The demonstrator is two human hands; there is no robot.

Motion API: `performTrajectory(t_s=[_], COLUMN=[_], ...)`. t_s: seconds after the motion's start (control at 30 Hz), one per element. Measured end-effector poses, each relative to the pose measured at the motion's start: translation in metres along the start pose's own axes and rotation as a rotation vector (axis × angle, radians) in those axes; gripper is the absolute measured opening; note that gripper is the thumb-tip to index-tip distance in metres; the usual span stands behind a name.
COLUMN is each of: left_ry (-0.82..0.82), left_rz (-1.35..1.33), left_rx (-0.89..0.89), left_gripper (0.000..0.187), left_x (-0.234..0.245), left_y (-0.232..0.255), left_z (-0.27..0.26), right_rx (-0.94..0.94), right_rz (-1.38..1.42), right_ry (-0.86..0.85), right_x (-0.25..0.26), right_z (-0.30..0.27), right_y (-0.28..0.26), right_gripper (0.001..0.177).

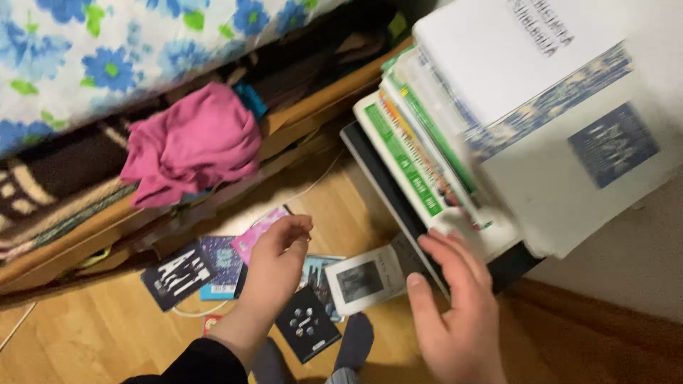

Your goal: Picking up books and notebooks from the floor and stacking them neatly on a shelf

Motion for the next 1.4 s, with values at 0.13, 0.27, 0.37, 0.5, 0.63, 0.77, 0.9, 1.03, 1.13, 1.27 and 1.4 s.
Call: performTrajectory(t_s=[0.13,0.27,0.37,0.5,0.63,0.77,0.9,1.03,1.13,1.27,1.4], left_ry=[0.068,0.068,0.040,-0.088,-0.090,-0.144,-0.125,-0.125,-0.165,-0.234,-0.339], left_rz=[0.118,0.203,0.241,0.531,0.463,0.551,0.568,0.595,0.395,0.382,0.566], left_rx=[0.288,0.366,0.394,0.561,0.560,0.590,0.616,0.605,0.560,0.420,0.331], left_gripper=[0.028,0.034,0.035,0.038,0.040,0.039,0.040,0.044,0.060,0.053,0.047], left_x=[0.050,0.079,0.084,0.092,0.081,0.060,0.039,0.019,-0.011,-0.049,-0.084], left_y=[-0.078,-0.174,-0.240,-0.313,-0.357,-0.396,-0.422,-0.416,-0.415,-0.438,-0.448], left_z=[-0.028,-0.049,-0.057,-0.084,-0.081,-0.082,-0.074,-0.058,-0.036,-0.007,0.016], right_rx=[-0.183,-0.337,-0.622,-0.844,-1.107,-1.100,-1.098,-0.218,-1.029,-1.471,-1.439], right_rz=[0.068,-0.017,-0.037,-0.016,0.015,0.004,0.248,-0.581,-0.289,-0.053,-0.128], right_ry=[-0.086,-0.262,-0.390,-0.576,-0.446,-0.473,-0.362,-0.819,-0.474,-0.167,-0.410], right_x=[-0.059,-0.129,-0.194,-0.263,-0.299,-0.348,-0.360,-0.397,-0.366,-0.354,-0.360], right_z=[-0.056,-0.111,-0.167,-0.246,-0.279,-0.321,-0.305,-0.302,-0.318,-0.339,-0.335], right_y=[0.027,0.078,0.165,0.271,0.311,0.401,0.395,0.461,0.513,0.545,0.546], right_gripper=[0.033,0.035,0.030,0.045,0.040,0.032,0.015,0.027,0.046,0.058,0.062])
Point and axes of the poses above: each hand's wrist, its own z-axis towards the middle knuckle, its own x-axis out of the back of the hand, y = z × x, the point moved 10 cm from there along z, towards the middle knuckle, and after that the axes turned 8 degrees about y, right-handed, at the moved point
